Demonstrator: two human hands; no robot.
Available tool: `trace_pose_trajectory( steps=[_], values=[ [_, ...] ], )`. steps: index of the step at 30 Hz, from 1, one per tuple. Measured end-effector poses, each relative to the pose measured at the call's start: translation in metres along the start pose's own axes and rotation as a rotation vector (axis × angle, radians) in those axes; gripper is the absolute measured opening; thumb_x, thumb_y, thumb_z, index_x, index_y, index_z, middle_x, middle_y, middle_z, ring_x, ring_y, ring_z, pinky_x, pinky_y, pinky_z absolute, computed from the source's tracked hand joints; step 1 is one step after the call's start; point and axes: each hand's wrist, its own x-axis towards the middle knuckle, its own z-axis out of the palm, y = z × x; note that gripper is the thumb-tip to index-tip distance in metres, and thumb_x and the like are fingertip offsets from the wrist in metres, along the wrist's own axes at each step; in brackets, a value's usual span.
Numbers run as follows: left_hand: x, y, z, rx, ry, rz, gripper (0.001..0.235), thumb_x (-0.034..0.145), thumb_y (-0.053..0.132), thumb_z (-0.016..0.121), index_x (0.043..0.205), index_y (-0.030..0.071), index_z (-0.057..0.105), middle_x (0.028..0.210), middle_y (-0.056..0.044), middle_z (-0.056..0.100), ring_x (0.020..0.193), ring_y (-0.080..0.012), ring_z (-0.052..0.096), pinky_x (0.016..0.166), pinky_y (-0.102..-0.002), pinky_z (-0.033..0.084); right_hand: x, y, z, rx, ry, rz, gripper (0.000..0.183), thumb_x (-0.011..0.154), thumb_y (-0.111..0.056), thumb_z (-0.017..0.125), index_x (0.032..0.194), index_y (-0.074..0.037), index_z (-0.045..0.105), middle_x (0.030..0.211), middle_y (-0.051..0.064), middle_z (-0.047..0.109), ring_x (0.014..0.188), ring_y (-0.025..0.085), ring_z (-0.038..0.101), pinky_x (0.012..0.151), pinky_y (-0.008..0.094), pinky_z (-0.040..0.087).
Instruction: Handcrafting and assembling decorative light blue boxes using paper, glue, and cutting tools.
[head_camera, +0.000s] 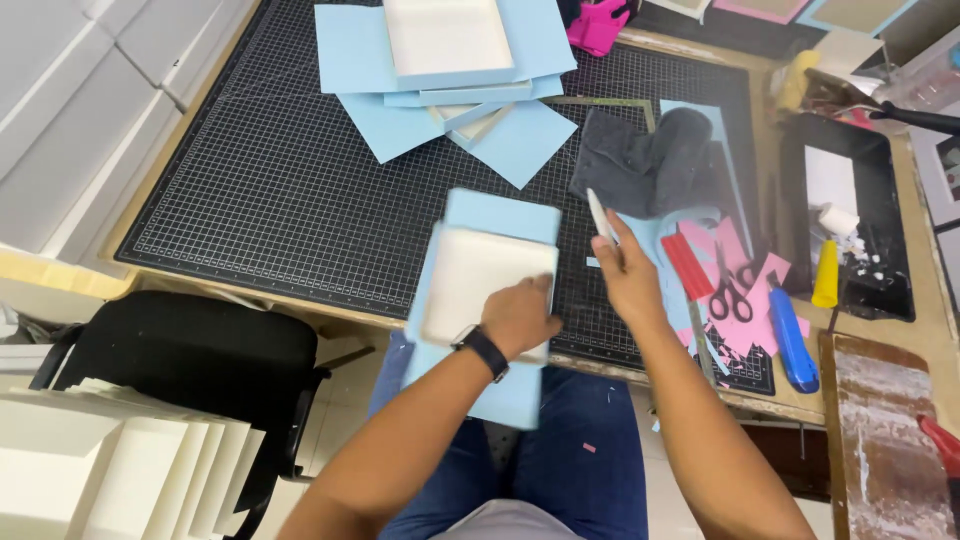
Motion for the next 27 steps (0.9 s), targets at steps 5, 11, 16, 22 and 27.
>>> trace_pose_trajectory(
  steps=[5,11,16,22,27],
  values=[
    [-0.053,-0.042,-0.046,0.086,-0.26,0.284,0.056,0.085,0.026,0.069,0.14,0.022,0.062,0.123,-0.013,0.071,0.12,-0.0418,0.066,0.099,-0.057,0.054,-0.015,0.048,-0.043,-0.029,0.022,0.047,0.055,0.11,-0.049,0.047,0.159,-0.024,0.047,0.105,0.02,0.071,0.094,0.035,0.07,0.081,0.048,0.056],
    [-0.068,-0.066,-0.124,0.103,-0.425,0.153,0.062,0.082,0.029,0.075,0.142,0.024,0.063,0.104,-0.006,0.079,0.104,-0.0316,0.074,0.092,-0.046,0.057,-0.059,0.037,-0.045,0.108,0.084,0.151,0.045,0.107,-0.041,0.06,0.143,-0.016,0.062,0.093,0.015,0.066,0.081,0.028,0.062,0.071,0.041,0.054],
    [-0.043,-0.042,-0.078,-0.035,-0.235,0.249,0.067,0.083,0.061,0.071,0.139,0.025,0.065,0.107,-0.01,0.076,0.108,-0.0389,0.071,0.093,-0.052,0.056,-0.066,0.042,0.004,0.25,0.113,0.268,0.033,0.085,-0.047,0.085,0.106,-0.022,0.077,0.081,0.003,0.07,0.072,0.017,0.064,0.057,0.028,0.054],
    [-0.045,-0.009,-0.056,0.174,-0.015,0.174,0.063,0.084,0.056,0.075,0.14,0.027,0.064,0.12,-0.011,0.072,0.11,-0.0367,0.071,0.089,-0.046,0.055,-0.068,0.048,0.032,0.373,0.2,0.297,0.025,0.08,-0.026,0.089,0.093,-0.009,0.077,0.075,0.005,0.068,0.058,0.014,0.059,0.048,0.027,0.051],
    [-0.042,-0.009,-0.057,0.179,-0.052,0.132,0.066,0.085,0.053,0.076,0.144,0.031,0.059,0.124,-0.01,0.071,0.112,-0.0378,0.069,0.09,-0.047,0.055,-0.063,0.058,0.016,0.312,0.244,0.186,0.007,0.095,-0.014,0.072,0.095,-0.01,0.078,0.077,0.011,0.073,0.052,0.015,0.056,0.05,0.028,0.048]
  ],
)
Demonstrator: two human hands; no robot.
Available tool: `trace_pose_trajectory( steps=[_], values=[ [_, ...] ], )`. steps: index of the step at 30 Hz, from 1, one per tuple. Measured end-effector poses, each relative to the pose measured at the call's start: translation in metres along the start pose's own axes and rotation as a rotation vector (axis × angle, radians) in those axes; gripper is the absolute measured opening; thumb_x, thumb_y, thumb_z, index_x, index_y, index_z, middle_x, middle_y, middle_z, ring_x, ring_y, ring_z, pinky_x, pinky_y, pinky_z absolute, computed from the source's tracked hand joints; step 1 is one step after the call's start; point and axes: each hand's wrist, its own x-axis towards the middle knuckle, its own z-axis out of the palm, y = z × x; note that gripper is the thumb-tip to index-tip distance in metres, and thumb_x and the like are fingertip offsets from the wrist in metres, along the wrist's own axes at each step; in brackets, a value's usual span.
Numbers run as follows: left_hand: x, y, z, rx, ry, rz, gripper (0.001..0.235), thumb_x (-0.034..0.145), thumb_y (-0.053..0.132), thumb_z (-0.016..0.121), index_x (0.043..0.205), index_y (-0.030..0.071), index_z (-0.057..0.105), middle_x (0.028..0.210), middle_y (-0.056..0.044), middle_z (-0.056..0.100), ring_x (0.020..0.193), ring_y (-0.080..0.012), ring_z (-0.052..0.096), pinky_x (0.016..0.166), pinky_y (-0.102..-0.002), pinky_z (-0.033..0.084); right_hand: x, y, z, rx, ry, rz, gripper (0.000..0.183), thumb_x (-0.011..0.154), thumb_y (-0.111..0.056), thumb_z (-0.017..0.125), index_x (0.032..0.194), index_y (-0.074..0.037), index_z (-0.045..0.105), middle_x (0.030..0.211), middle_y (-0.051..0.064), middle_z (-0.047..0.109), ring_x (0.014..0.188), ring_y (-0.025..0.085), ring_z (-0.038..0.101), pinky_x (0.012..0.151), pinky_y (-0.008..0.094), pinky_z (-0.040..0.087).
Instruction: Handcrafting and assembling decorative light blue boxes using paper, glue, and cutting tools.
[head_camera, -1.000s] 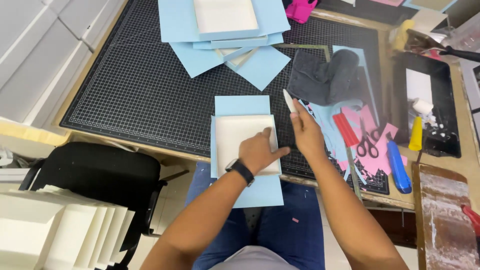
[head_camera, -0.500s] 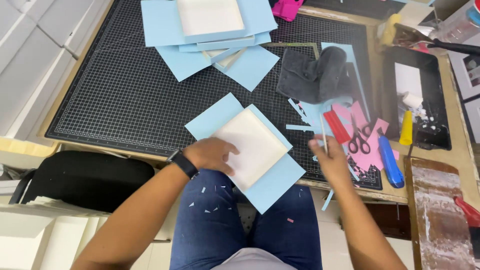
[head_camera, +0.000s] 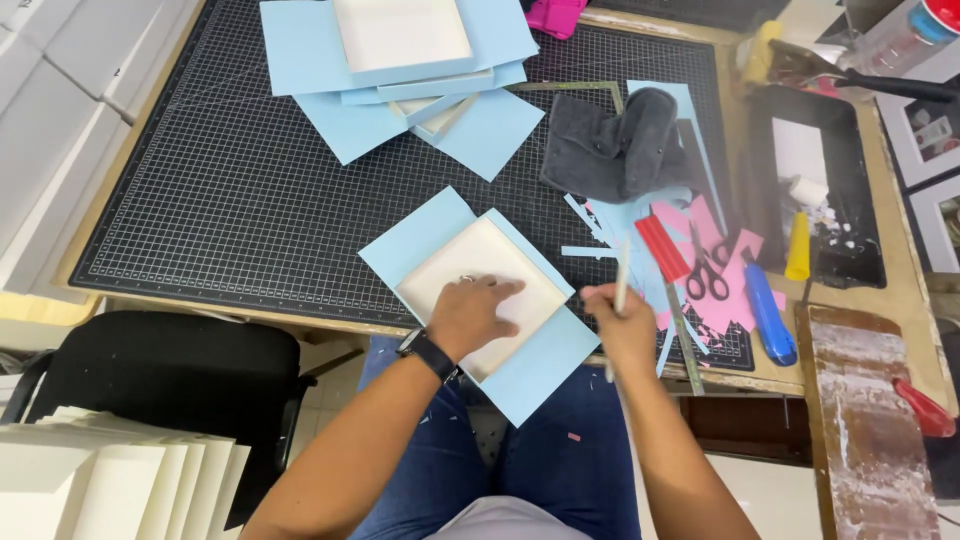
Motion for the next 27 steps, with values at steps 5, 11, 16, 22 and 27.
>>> trace_pose_trajectory(
  steps=[5,11,16,22,27],
  values=[
    [0.004,-0.001,-0.001,-0.037,-0.034,-0.004,0.067,0.083,0.05,0.079,0.144,0.03,0.06,0.128,-0.012,0.07,0.116,-0.0389,0.068,0.092,-0.047,0.054,0.007,-0.006,-0.02,0.029,0.043,0.05,0.019,0.098,-0.022,0.066,0.089,-0.009,0.076,0.066,0.007,0.068,0.046,0.013,0.05,0.044,0.025,0.042],
    [0.0,0.003,-0.008,-0.01,-0.09,0.093,0.058,0.084,0.039,0.08,0.139,0.028,0.066,0.122,-0.01,0.071,0.118,-0.0408,0.065,0.098,-0.049,0.051,0.022,-0.025,0.004,-0.136,-0.143,0.012,0.031,0.092,-0.045,0.079,0.099,-0.015,0.08,0.08,0.005,0.074,0.064,0.018,0.061,0.057,0.032,0.049],
    [0.006,-0.016,0.004,-0.159,-0.163,0.147,0.06,0.077,0.029,0.085,0.135,0.029,0.068,0.106,-0.005,0.074,0.113,-0.0382,0.067,0.099,-0.049,0.051,0.012,-0.025,0.012,0.089,-0.247,0.078,0.017,0.086,-0.015,0.08,0.092,0.0,0.076,0.07,0.008,0.058,0.038,0.011,0.044,0.032,0.024,0.038],
    [0.035,-0.008,0.034,-0.168,0.08,0.071,0.046,0.089,0.041,0.07,0.134,0.032,0.064,0.083,0.0,0.076,0.091,-0.0327,0.074,0.085,-0.048,0.057,0.01,0.0,-0.023,0.16,-0.273,0.191,0.026,0.076,0.002,0.083,0.1,0.007,0.076,0.076,0.014,0.062,0.037,0.012,0.047,0.031,0.023,0.034],
    [0.058,0.004,0.041,-0.289,0.128,-0.112,0.037,0.09,0.055,0.067,0.118,0.03,0.067,0.087,0.0,0.078,0.096,-0.0297,0.074,0.085,-0.045,0.059,0.026,-0.02,-0.042,-0.606,-0.07,-0.088,0.063,0.098,-0.054,0.06,0.142,-0.009,0.059,0.122,0.026,0.069,0.112,0.051,0.066,0.097,0.063,0.052]
  ],
)
